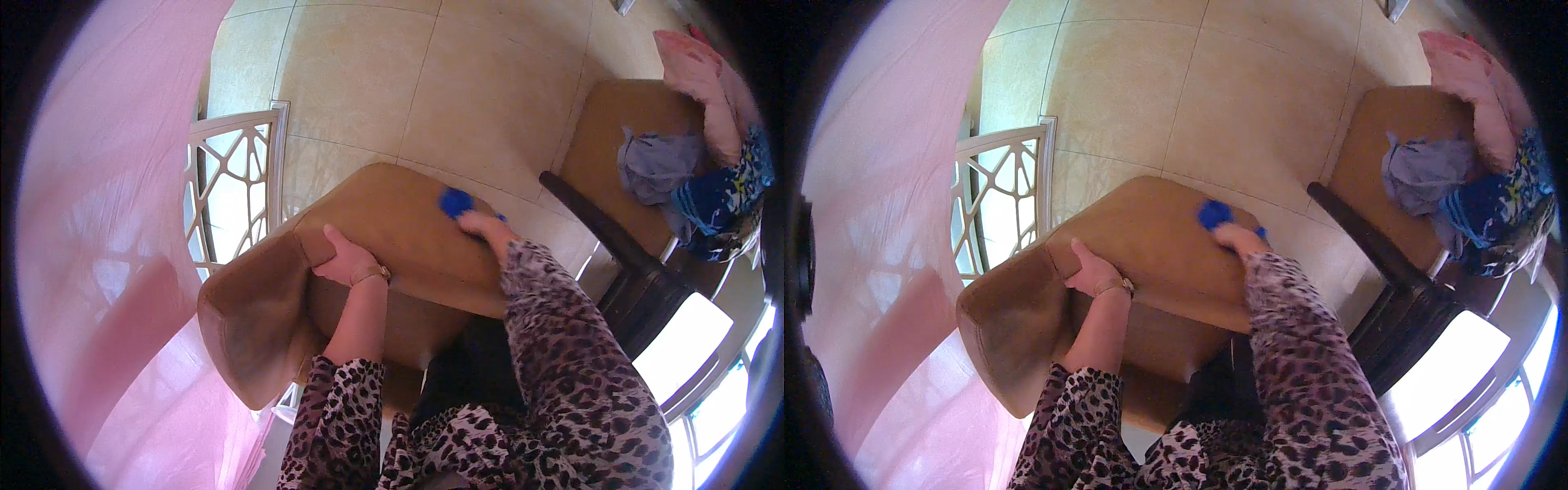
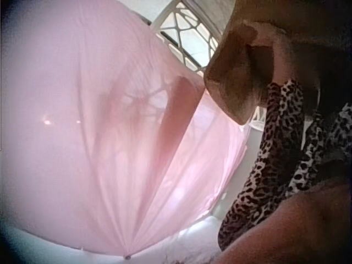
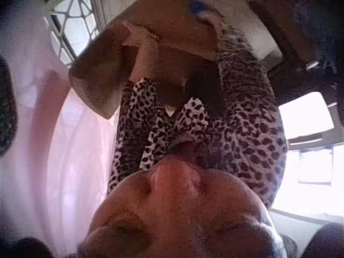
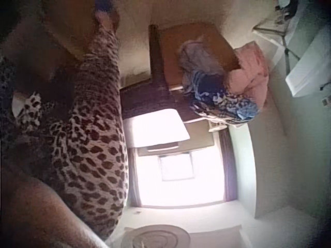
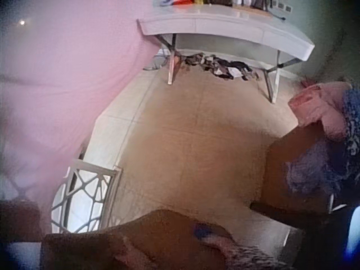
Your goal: The person wipes a wall and a chair with a blue cloth, then folds a plaid shirt on a table.
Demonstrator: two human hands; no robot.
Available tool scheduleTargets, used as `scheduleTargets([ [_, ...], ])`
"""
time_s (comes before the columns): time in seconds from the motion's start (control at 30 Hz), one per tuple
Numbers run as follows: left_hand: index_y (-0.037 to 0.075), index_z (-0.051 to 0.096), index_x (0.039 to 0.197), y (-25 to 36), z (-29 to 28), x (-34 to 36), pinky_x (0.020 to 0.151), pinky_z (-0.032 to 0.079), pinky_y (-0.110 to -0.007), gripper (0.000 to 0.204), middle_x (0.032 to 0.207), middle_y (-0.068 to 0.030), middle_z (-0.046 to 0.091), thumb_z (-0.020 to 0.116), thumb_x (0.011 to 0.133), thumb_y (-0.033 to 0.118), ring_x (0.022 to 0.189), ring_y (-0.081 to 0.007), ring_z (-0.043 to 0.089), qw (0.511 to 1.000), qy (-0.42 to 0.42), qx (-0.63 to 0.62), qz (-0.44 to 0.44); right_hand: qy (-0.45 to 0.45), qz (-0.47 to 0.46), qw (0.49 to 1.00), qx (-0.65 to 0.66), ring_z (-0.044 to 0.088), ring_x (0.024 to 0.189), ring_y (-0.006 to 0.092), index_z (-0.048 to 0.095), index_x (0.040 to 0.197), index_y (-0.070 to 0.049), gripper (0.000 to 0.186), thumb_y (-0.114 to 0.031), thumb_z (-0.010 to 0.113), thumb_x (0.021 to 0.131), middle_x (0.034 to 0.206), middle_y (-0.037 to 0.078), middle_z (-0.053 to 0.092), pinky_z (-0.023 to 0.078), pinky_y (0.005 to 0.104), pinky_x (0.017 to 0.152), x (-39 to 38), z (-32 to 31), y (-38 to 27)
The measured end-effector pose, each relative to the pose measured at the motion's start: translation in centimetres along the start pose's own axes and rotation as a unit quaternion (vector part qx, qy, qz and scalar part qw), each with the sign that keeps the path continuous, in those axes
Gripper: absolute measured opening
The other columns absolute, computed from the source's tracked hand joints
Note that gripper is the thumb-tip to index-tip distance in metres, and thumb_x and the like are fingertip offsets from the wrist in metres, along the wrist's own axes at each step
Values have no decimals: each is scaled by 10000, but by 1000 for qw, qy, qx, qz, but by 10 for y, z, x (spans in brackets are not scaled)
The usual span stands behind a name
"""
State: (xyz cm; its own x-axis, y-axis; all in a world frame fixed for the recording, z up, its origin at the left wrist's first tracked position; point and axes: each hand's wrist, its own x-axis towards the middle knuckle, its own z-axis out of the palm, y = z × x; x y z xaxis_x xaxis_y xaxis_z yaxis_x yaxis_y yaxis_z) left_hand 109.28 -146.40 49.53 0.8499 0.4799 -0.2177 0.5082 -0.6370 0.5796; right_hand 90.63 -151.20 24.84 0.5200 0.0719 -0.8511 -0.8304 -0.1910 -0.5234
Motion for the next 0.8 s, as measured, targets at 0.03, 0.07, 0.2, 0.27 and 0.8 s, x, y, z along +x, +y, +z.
scheduleTargets([
  [0.03,-90,333,1382,2,0,2,1031,470,-436,883,1359,-268,507,744,831,464,1191,-370,564,1000,5,12,-8,-14,9,999,-36,551,1220,375,625,1250,-45,462,-311,366,975,1299,205,596,424,471,1037,-11,1,5],
  [0.07,-90,330,1383,1,0,3,1036,465,-437,882,1359,-269,506,741,833,463,1193,-370,562,1000,7,25,-16,-27,21,997,-70,565,1199,381,636,1231,-41,443,-282,377,964,1272,214,609,437,474,1020,-23,4,9],
  [0.2,-90,297,1400,-9,1,10,1014,486,-420,922,1357,-259,506,743,823,474,1188,-346,569,1000,-6,-7,5,45,-78,992,-88,603,1101,403,595,1246,-54,389,-238,363,994,1139,234,649,463,488,981,-28,4,-57],
  [0.27,-97,239,1432,-14,-7,19,996,498,-411,1002,1362,-253,504,713,819,539,1182,-336,573,999,-20,-41,-10,65,-252,960,-103,563,1149,381,551,1291,-77,368,-233,361,1016,1160,235,619,454,495,967,-31,-26,-178],
  [0.8,-89,320,1381,-2,-2,7,1036,455,-420,795,1349,-253,515,753,861,328,1195,-332,557,993,-37,-99,47,107,162,981,-4,642,1098,348,718,1090,-41,323,-199,520,890,1181,201,665,499,435,948,-9,18,63],
])
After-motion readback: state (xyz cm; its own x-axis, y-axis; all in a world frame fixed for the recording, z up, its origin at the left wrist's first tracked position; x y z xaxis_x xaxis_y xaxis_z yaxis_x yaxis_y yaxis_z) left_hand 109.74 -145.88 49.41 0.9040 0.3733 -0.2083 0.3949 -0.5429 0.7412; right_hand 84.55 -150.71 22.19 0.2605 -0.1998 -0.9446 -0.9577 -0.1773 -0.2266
